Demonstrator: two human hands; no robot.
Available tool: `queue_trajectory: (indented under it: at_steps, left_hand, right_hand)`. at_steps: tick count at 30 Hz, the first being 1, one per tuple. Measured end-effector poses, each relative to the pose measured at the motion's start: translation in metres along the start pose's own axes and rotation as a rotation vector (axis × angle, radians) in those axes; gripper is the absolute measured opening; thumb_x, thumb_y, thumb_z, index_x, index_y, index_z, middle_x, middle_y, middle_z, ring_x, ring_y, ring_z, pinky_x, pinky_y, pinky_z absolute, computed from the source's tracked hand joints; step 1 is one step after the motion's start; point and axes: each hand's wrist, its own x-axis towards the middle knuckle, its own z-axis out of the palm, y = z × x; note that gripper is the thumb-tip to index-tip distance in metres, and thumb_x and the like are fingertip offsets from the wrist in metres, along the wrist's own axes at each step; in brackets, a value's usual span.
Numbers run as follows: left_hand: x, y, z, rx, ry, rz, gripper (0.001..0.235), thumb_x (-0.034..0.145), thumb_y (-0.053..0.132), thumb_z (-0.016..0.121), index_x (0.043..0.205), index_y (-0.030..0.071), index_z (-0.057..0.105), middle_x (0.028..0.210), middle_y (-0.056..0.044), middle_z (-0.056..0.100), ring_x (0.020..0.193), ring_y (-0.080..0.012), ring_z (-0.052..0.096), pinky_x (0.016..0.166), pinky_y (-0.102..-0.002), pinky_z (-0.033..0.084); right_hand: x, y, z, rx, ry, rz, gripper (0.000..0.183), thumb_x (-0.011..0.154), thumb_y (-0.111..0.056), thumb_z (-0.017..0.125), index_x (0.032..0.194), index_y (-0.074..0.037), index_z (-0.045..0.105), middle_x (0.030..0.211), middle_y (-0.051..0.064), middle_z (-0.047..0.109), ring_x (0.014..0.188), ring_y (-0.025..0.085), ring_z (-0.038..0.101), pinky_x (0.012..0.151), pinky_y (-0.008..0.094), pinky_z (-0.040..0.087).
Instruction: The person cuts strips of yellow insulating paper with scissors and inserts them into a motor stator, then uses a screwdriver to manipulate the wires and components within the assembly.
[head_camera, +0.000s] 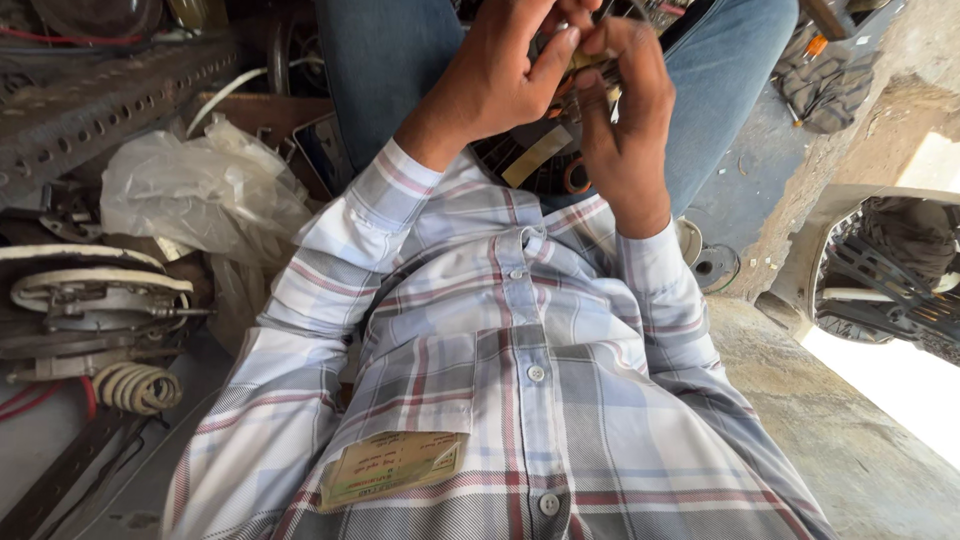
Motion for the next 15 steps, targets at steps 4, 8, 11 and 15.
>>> queue_trajectory:
  at_steps: [4, 8, 11, 15]
  left_hand:
    - [-0.005, -0.009, 0.008, 0.042, 0.003, -0.037, 0.017, 0.112, 0.009, 0.068, 0.123, 0.008, 0.055, 0.105, -0.006, 0.063, 0.092, -0.0194, 0.065, 0.079, -0.033, 0.054]
    - [-0.010, -0.015, 0.011, -0.021, -0.018, -0.111, 0.012, 0.113, 0.012, 0.066, 0.120, 0.007, 0.058, 0.097, -0.006, 0.064, 0.077, -0.0164, 0.065, 0.058, -0.027, 0.049]
    - [-0.012, -0.021, 0.014, 0.003, -0.011, -0.092, 0.012, 0.113, 0.014, 0.065, 0.118, 0.007, 0.057, 0.094, -0.006, 0.063, 0.069, -0.0138, 0.061, 0.053, -0.025, 0.046]
    - [-0.016, -0.023, 0.013, 0.071, -0.044, -0.104, 0.009, 0.116, 0.015, 0.065, 0.117, 0.007, 0.060, 0.084, -0.003, 0.060, 0.062, -0.0145, 0.056, 0.057, -0.029, 0.043]
  right_hand:
    - [-0.005, 0.009, -0.003, -0.042, -0.022, -0.031, 0.020, 0.104, 0.009, 0.062, 0.120, 0.000, 0.054, 0.111, 0.012, 0.055, 0.100, 0.026, 0.057, 0.092, 0.031, 0.049]
    - [-0.008, 0.018, -0.002, -0.033, -0.021, -0.061, 0.020, 0.108, 0.008, 0.063, 0.124, -0.002, 0.055, 0.109, 0.011, 0.053, 0.098, 0.025, 0.054, 0.091, 0.031, 0.047]
    - [-0.012, 0.019, 0.000, -0.048, -0.007, -0.084, 0.021, 0.110, 0.008, 0.060, 0.127, -0.002, 0.054, 0.111, 0.011, 0.053, 0.100, 0.024, 0.056, 0.092, 0.031, 0.048]
    - [-0.014, 0.026, 0.001, -0.012, -0.011, -0.034, 0.018, 0.111, 0.010, 0.059, 0.123, -0.003, 0.054, 0.107, 0.010, 0.052, 0.095, 0.022, 0.053, 0.084, 0.029, 0.046]
